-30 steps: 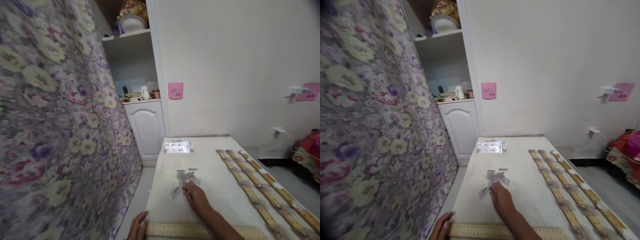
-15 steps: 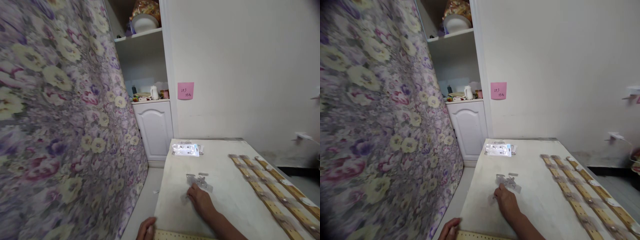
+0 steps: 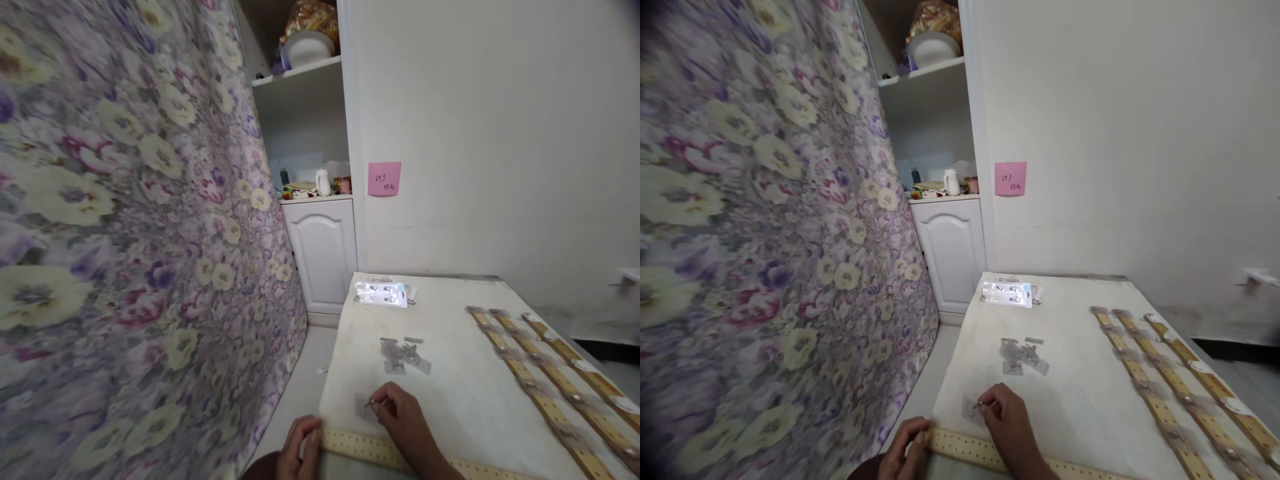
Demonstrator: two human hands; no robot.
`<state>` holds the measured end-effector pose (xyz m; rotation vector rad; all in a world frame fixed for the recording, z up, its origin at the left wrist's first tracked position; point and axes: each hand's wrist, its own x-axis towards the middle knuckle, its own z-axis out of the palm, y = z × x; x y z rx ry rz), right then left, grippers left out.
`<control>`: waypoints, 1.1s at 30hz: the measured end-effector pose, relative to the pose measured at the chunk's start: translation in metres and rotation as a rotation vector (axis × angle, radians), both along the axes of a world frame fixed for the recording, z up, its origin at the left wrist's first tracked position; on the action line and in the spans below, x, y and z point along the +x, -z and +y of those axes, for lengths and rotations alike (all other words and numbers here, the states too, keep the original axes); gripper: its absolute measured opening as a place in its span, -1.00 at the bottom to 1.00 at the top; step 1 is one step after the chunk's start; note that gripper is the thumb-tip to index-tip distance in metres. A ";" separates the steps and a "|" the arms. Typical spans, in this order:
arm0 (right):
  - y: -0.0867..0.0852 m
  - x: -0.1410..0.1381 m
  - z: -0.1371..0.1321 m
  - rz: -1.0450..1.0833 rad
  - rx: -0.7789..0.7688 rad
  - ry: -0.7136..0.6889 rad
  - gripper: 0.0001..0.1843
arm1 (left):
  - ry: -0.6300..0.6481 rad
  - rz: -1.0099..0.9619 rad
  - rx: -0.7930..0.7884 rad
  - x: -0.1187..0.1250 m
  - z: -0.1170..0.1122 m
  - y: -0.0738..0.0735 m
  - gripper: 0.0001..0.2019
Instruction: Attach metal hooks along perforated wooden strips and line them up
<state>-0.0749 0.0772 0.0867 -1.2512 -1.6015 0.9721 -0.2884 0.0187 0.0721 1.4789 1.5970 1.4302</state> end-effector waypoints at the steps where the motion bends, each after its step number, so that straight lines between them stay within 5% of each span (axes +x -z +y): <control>1: 0.001 -0.005 -0.004 0.062 -0.049 -0.008 -0.91 | 0.045 0.004 -0.017 0.001 -0.002 -0.002 -0.75; 6: 0.006 -0.024 -0.025 0.261 -0.175 -0.076 -0.92 | 0.235 -0.107 -0.202 0.014 -0.014 -0.016 -0.67; 12: 0.006 -0.022 -0.038 -0.099 0.181 -0.043 -0.88 | 0.377 -0.326 -0.295 0.027 -0.008 -0.016 -0.63; 19: 0.020 -0.017 -0.037 -0.214 0.283 -0.162 -0.81 | 0.370 -0.433 -0.359 0.035 -0.002 -0.002 -0.62; 33: 0.018 -0.015 -0.043 -0.177 0.259 -0.092 -0.83 | 0.397 -0.474 -0.405 0.037 -0.005 0.005 -0.60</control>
